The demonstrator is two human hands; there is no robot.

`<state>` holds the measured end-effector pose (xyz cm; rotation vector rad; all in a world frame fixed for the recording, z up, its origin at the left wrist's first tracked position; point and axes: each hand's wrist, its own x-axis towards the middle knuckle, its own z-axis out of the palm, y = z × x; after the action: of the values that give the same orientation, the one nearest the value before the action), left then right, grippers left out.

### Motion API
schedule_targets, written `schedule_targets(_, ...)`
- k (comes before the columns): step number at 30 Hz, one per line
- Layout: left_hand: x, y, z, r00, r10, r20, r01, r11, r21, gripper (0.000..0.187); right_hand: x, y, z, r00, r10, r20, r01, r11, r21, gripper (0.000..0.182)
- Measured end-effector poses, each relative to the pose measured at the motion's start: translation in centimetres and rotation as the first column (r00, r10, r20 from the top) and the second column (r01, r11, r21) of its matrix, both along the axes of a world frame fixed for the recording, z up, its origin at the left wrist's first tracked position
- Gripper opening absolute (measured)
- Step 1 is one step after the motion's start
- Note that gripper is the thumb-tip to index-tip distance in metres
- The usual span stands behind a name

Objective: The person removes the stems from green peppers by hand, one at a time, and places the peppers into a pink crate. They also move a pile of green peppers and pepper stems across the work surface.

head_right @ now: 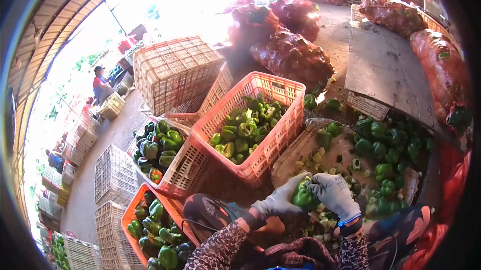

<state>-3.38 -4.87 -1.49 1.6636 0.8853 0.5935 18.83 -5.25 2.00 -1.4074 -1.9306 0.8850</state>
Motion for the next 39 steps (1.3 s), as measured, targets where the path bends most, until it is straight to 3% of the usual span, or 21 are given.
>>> schedule_targets(2,0.5,-1.2,-2.6,1.0,-0.002,0.018,0.001,0.999,0.05,0.108,0.2,-1.5,-1.1,0.936,-0.107,-0.336,0.05,0.983,-0.175,0.012)
schedule_targets(3,0.8,-1.6,-4.1,0.974,0.038,0.223,-0.047,0.998,0.038,0.105,-0.4,-2.0,-1.8,0.778,-0.213,-0.591,0.164,0.977,-0.137,0.016)
schedule_targets(4,1.1,-2.2,-3.4,0.906,0.077,0.417,-0.091,0.996,0.014,0.103,-0.2,-3.4,-0.6,0.779,-0.217,-0.588,0.167,0.976,-0.138,0.016)
schedule_targets(5,0.8,-3.6,-2.7,0.916,0.296,0.272,-0.26,0.952,-0.161,0.091,0.5,-5.4,1.4,0.675,-0.346,-0.651,0.254,0.938,-0.234,0.019)
schedule_targets(6,0.5,-4.3,0.4,0.811,0.453,0.37,-0.354,0.884,-0.305,0.077,1.1,-7.3,2.4,0.549,-0.476,-0.687,0.334,0.878,-0.342,0.023)
schedule_targets(7,-0.1,-3.6,-2.3,0.718,0.536,0.443,-0.404,0.84,-0.362,0.069,1.2,-9.4,1.5,0.497,-0.435,-0.751,0.261,0.9,-0.349,0.027)
schedule_targets(8,-1.3,-5.0,-1.9,0.633,0.588,0.503,-0.335,0.795,-0.506,0.058,3.5,-11.8,-4.3,0.662,-0.203,-0.722,0.073,0.976,-0.207,0.025)
schedule_targets(10,-1.4,-5.7,-1.9,0.425,0.65,0.63,-0.266,0.755,-0.599,0.058,3.0,-19.9,-4.7,0.705,-0.377,-0.601,-0.073,0.804,-0.59,0.024)
schedule_targets(11,-1.4,-5.7,-1.9,0.367,0.672,0.643,-0.301,0.74,-0.601,0.059,0.0,-20.9,-2.5,0.823,-0.454,-0.342,0.062,0.67,-0.74,0.023)
schedule_targets(14,0.3,-6.4,1.0,0.425,0.592,0.685,-0.536,0.774,-0.336,0.076,-0.1,-21.9,0.2,0.861,-0.208,-0.463,-0.038,0.883,-0.468,0.027)
schedule_targets(16,1.1,-6.9,2.2,0.436,0.589,0.68,-0.549,0.773,-0.318,0.083,0.3,-18.7,0.4,0.867,-0.113,-0.485,0.074,0.992,-0.098,0.028)
schedule_targets(18,2.2,-7.2,2.8,0.444,0.591,0.673,-0.561,0.769,-0.305,0.09,-1.2,-14.8,4.1,0.89,-0.212,-0.404,0.219,0.975,-0.028,0.012)
schedule_targets(20,2.4,-7.4,3.1,0.517,0.583,0.626,-0.555,0.786,-0.273,0.1,-2.4,-12.2,5.0,0.982,0.003,-0.19,0.071,0.923,0.378,0.015)
schedule_targets(24,2.3,-7.3,2.0,0.549,0.574,0.607,-0.585,0.783,-0.211,0.097,-3.6,-11.6,5.4,0.996,-0.039,-0.085,0.055,0.98,0.193,0.015)
schedule_targets(29,2.9,-7.7,2.3,0.605,0.563,0.564,-0.614,0.78,-0.121,0.092,-4.4,-11.7,2.7,0.981,-0.06,-0.185,0.085,0.988,0.132,0.009)
schedule_targets(32,3.0,-7.6,2.1,0.418,0.625,0.659,-0.586,0.74,-0.33,0.084,-3.8,-14.0,-4.4,0.994,-0.019,-0.11,0.008,0.995,-0.101,0.01)
schedule_targets(33,3.0,-7.2,2.0,0.296,0.705,0.644,-0.612,0.658,-0.439,0.08,-3.3,-14.4,-5.9,0.994,-0.007,-0.109,-0.031,0.938,-0.344,0.01)
schedule_targets(34,2.7,-6.7,1.7,0.175,0.771,0.612,-0.621,0.569,-0.539,0.078,-3.0,-14.4,-5.8,0.994,-0.001,-0.112,-0.038,0.937,-0.347,0.01)
schedule_targets(37,1.1,-6.5,1.7,0.42,0.668,0.614,-0.487,0.737,-0.468,0.069,-2.2,-12.7,-4.1,0.925,-0.225,-0.305,0.212,0.974,-0.075,0.011)
schedule_targets(38,0.2,-6.2,2.3,0.552,0.575,0.604,-0.356,0.817,-0.453,0.069,-1.9,-11.3,-2.4,0.942,-0.232,-0.244,0.259,0.962,0.085,0.022)
schedule_targets(39,-0.3,-6.5,2.1,0.54,0.59,0.6,-0.424,0.807,-0.411,0.069,-1.5,-9.3,-1.2,0.952,-0.12,-0.283,0.181,0.962,0.202,0.041)
